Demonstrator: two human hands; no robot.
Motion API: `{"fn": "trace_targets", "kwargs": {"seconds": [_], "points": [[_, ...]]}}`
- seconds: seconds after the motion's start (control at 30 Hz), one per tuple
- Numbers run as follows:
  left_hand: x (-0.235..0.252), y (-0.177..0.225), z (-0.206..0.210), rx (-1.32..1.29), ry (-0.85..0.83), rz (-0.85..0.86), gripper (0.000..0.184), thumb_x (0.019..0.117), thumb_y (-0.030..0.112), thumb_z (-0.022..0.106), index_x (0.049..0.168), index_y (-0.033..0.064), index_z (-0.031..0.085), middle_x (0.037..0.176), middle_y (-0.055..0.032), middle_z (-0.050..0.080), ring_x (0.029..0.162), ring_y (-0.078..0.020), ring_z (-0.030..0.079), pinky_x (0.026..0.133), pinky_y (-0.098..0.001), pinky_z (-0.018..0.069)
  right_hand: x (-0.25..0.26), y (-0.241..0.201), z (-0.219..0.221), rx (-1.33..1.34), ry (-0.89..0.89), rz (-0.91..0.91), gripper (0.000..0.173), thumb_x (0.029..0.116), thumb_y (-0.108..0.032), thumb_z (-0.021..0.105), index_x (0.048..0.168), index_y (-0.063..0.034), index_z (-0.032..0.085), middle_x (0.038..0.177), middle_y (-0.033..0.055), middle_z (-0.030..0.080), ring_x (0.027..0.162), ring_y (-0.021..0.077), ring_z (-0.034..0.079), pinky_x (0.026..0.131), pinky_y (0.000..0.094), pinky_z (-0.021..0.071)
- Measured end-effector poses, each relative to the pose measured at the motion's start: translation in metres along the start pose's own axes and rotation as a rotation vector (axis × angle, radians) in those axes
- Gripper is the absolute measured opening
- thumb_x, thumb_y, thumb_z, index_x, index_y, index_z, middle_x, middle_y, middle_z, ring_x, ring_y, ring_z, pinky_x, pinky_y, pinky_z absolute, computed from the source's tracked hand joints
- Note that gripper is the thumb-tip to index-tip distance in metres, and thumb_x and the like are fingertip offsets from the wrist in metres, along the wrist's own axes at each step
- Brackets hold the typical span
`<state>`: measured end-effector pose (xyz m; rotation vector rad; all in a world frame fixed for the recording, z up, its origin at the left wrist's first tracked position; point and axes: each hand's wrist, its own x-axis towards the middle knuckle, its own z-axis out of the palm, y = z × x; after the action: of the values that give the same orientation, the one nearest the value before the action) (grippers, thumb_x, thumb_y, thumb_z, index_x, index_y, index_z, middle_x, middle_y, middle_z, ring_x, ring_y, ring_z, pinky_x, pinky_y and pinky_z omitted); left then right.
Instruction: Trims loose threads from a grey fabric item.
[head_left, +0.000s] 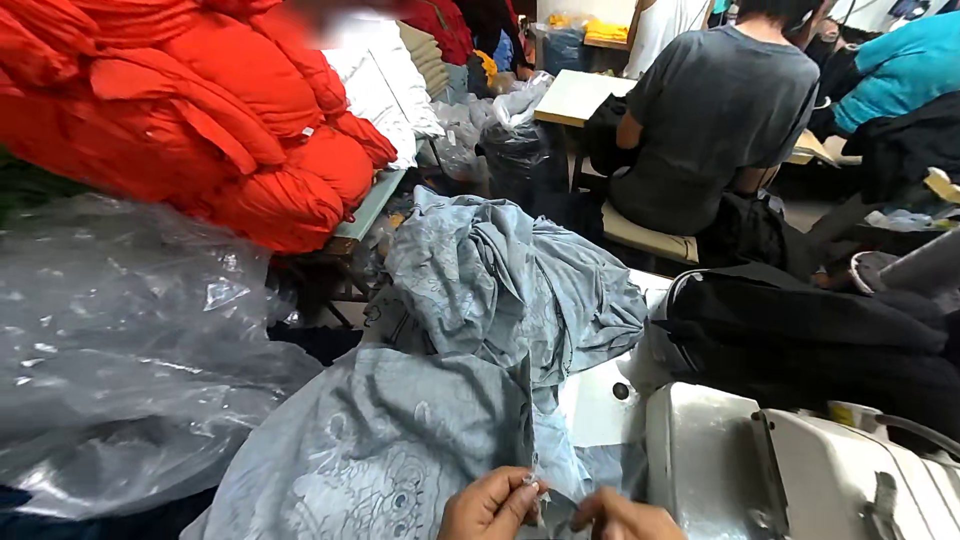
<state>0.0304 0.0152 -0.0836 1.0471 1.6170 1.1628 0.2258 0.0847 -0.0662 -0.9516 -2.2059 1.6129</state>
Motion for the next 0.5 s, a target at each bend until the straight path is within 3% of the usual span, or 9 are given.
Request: {"fn": "trace_targets", "kwargs": {"seconds": [0.1, 0.37, 0.5], "points": [[-0.001, 0.001, 0.001, 0.064, 0.016, 0.045, 0.017, 0.0965, 0.0, 0.058, 0.098, -0.0094, 0.072, 0.089, -0.0098, 0.073, 0.077, -0.0058, 0.069, 0.079, -0.0244, 0.0578, 0.02, 0.003, -0.005, 0.062, -0.051, 0.138, 0.047, 0.1118, -0.026, 0.031, 0.119, 0.0071, 0.063, 0.075, 0.0078, 0.058, 0.063, 0.0144, 0.052, 0.064, 0.0345, 0.0467], [0.0, -0.003, 0.003, 0.131, -0.007, 0.087, 0.017, 0.0953, -0.001, 0.058, 0.096, -0.0109, 0.072, 0.086, -0.0163, 0.073, 0.075, -0.0151, 0.07, 0.077, -0.0306, 0.0583, 0.037, 0.003, -0.008, -0.013, -0.125, 0.164, 0.044, 0.1103, -0.029, 0.041, 0.115, 0.0063, 0.068, 0.074, 0.0114, 0.062, 0.064, 0.0175, 0.055, 0.065, 0.0367, 0.0471], [0.001, -0.003, 0.006, 0.196, -0.024, 0.147, 0.016, 0.0931, -0.001, 0.06, 0.092, -0.0103, 0.073, 0.083, -0.0177, 0.073, 0.074, -0.0195, 0.071, 0.075, -0.0331, 0.0583, 0.043, 0.002, -0.009, -0.079, -0.062, 0.112, 0.041, 0.1087, -0.028, 0.046, 0.109, 0.0059, 0.069, 0.071, 0.0116, 0.062, 0.061, 0.0176, 0.056, 0.063, 0.036, 0.0475]]}}
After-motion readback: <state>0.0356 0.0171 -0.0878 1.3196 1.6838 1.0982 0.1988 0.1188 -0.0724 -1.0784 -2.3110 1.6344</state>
